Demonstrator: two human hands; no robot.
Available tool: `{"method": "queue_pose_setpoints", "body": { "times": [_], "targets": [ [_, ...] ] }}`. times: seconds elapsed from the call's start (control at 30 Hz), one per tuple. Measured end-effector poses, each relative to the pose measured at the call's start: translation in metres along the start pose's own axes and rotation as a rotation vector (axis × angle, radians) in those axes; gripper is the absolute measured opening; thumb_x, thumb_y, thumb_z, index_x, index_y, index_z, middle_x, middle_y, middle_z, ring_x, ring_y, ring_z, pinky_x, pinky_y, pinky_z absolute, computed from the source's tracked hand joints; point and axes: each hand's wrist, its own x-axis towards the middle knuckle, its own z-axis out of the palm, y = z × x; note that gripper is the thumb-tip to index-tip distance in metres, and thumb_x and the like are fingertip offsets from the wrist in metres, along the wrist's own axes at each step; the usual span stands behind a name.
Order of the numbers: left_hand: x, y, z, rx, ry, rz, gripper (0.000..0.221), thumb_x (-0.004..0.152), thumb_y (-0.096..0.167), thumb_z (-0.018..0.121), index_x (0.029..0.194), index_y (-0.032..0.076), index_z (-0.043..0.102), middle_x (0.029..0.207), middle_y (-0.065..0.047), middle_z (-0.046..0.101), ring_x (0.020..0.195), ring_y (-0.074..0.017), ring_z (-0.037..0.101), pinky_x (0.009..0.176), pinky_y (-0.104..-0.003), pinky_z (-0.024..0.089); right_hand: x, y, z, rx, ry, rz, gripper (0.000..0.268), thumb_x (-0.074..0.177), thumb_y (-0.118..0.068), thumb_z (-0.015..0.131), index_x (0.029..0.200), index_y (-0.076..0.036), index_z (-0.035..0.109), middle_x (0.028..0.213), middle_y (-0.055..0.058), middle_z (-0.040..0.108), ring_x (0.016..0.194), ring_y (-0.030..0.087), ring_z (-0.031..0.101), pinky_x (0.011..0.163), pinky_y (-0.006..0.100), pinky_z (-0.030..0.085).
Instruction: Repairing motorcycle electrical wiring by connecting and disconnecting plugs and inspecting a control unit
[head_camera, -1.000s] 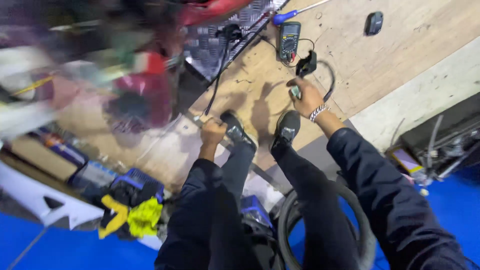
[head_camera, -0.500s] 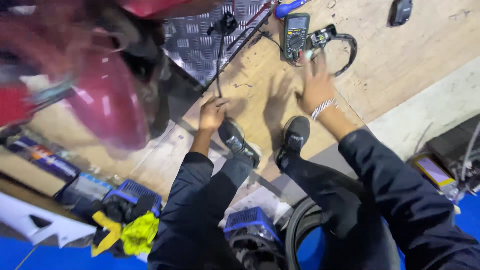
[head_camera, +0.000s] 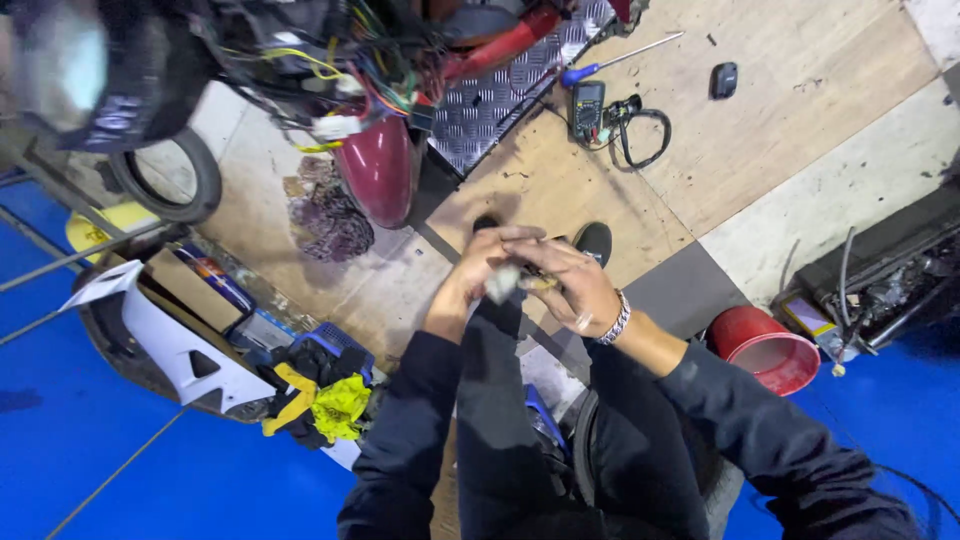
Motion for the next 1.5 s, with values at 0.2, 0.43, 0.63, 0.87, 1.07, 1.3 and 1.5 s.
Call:
{"method": "queue_pose_setpoints", "body": {
  "times": [0.2,0.43,0.63,0.87,1.07,1.3,1.5],
  "targets": [
    [-0.064,0.085,0.002,0.368,0.41,0.187,0.023,0.076,0.014,0.081,0.098,0.01,0.079,0.077,-0.009,0.075,0.067,-0.0174,0.071,0.052,-0.028,0.053,0.04,-0.057,0.011,0.342,0.232,0.351,0.027,0.099,-0.008,0.066,0.124,0.002,0.068,0.075,0.012,0.064,0.059,0.016,0.063,0.05,0.028,0.055],
    [-0.068,0.167,-0.009,-0.364,0.153,0.505,0.042,0.099,0.023,0.07,0.133,0.001,0.061,0.122,-0.022,0.071,0.1,-0.0256,0.075,0.074,-0.032,0.062,0.063,-0.043,0.021,0.144,0.32,0.332,0.021,0.103,-0.012,0.063,0.112,0.004,0.073,0.079,0.013,0.064,0.071,0.016,0.06,0.061,0.033,0.052],
    [-0.05,0.19,-0.011,-0.439,0.122,0.459,0.031,0.1,0.029,0.069,0.119,0.004,0.067,0.11,-0.019,0.075,0.092,-0.0212,0.074,0.063,-0.023,0.056,0.099,-0.06,0.039,0.363,0.484,0.473,0.02,0.103,-0.012,0.065,0.107,0.007,0.071,0.071,0.016,0.067,0.051,0.013,0.058,0.049,0.023,0.047],
    [-0.06,0.208,-0.014,-0.355,0.16,0.437,0.035,0.096,0.024,0.074,0.121,-0.001,0.071,0.113,-0.014,0.075,0.09,-0.0157,0.071,0.066,-0.021,0.057,0.129,-0.067,0.054,0.006,0.604,0.363,0.022,0.093,-0.007,0.082,0.111,0.002,0.076,0.081,0.019,0.072,0.074,0.024,0.07,0.068,0.032,0.053],
    [-0.067,0.233,-0.011,-0.338,0.341,0.417,0.024,0.08,0.017,0.088,0.095,0.001,0.077,0.079,-0.009,0.075,0.062,-0.0126,0.068,0.049,-0.018,0.05,0.149,-0.089,0.051,-0.368,0.532,0.185,0.019,0.094,-0.013,0.082,0.111,-0.005,0.078,0.088,0.012,0.072,0.072,0.028,0.068,0.067,0.036,0.054],
    [-0.068,0.244,-0.017,-0.314,0.291,0.388,0.022,0.079,0.011,0.089,0.093,0.001,0.075,0.08,-0.008,0.074,0.065,-0.0132,0.068,0.057,-0.024,0.058,0.147,-0.078,0.038,-0.536,0.456,0.087,0.02,0.092,-0.017,0.081,0.111,-0.011,0.08,0.092,0.005,0.075,0.072,0.027,0.07,0.066,0.036,0.056],
    [-0.054,0.23,-0.034,-0.309,0.2,0.283,0.025,0.082,0.012,0.087,0.094,-0.004,0.073,0.076,-0.014,0.071,0.066,-0.0182,0.071,0.058,-0.027,0.062,0.156,-0.086,0.034,-0.445,0.454,0.085,0.017,0.092,-0.013,0.08,0.108,-0.009,0.078,0.093,0.008,0.075,0.072,0.03,0.071,0.064,0.037,0.055]
  ]
}}
